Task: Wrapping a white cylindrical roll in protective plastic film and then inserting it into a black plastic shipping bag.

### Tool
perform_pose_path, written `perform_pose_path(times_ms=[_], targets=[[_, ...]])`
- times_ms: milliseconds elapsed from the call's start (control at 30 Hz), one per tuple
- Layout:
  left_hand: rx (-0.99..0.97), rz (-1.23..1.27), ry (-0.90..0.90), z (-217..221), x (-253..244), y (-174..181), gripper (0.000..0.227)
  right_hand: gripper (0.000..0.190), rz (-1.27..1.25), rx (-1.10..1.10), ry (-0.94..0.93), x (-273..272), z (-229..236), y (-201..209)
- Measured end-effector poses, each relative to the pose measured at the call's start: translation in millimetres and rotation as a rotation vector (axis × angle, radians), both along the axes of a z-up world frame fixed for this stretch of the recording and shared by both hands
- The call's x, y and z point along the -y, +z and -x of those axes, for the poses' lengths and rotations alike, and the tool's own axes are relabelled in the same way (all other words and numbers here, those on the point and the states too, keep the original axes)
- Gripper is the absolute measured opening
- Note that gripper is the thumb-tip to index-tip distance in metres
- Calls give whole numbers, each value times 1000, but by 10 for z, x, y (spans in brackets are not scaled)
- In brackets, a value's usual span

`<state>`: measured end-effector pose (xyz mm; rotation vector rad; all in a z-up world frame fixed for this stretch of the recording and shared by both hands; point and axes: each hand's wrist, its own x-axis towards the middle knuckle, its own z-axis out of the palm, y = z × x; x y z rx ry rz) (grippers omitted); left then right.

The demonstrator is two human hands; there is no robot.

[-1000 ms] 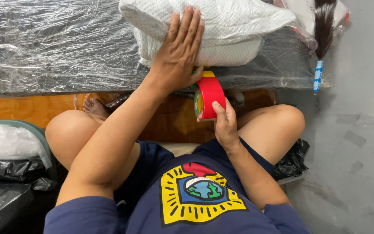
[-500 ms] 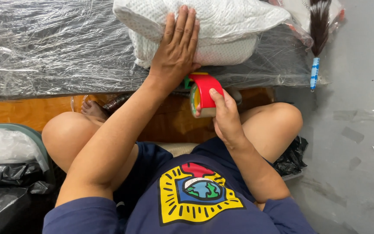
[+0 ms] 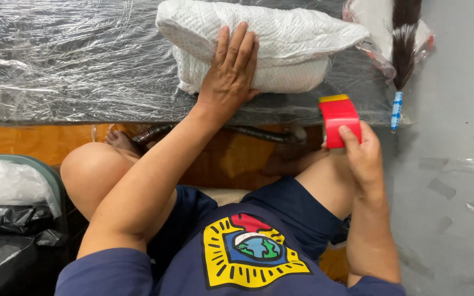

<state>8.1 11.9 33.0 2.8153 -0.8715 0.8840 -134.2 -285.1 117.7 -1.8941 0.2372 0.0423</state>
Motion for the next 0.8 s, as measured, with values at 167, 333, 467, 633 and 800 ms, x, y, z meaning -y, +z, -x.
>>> perform_pose_path(times_ms=[167,333,467,633,800], targets=[[-53,161,-122,22,-46,116,108,19,583,220,-31,842,-557,-365],[-126,211,-123,39,-31,53,110,34,986,255,51,1477,-1099,-699],[-105,171,-90,68,-27,115,110,27,981,312,111,1632,-1212,-899],[-80,140,-40,73,16,13,115,26,1188,379,233,1787,-1185,-1211],[-126,164,-46,104,8,85,119,56,1212,270,189,1714,-1196,-1124]])
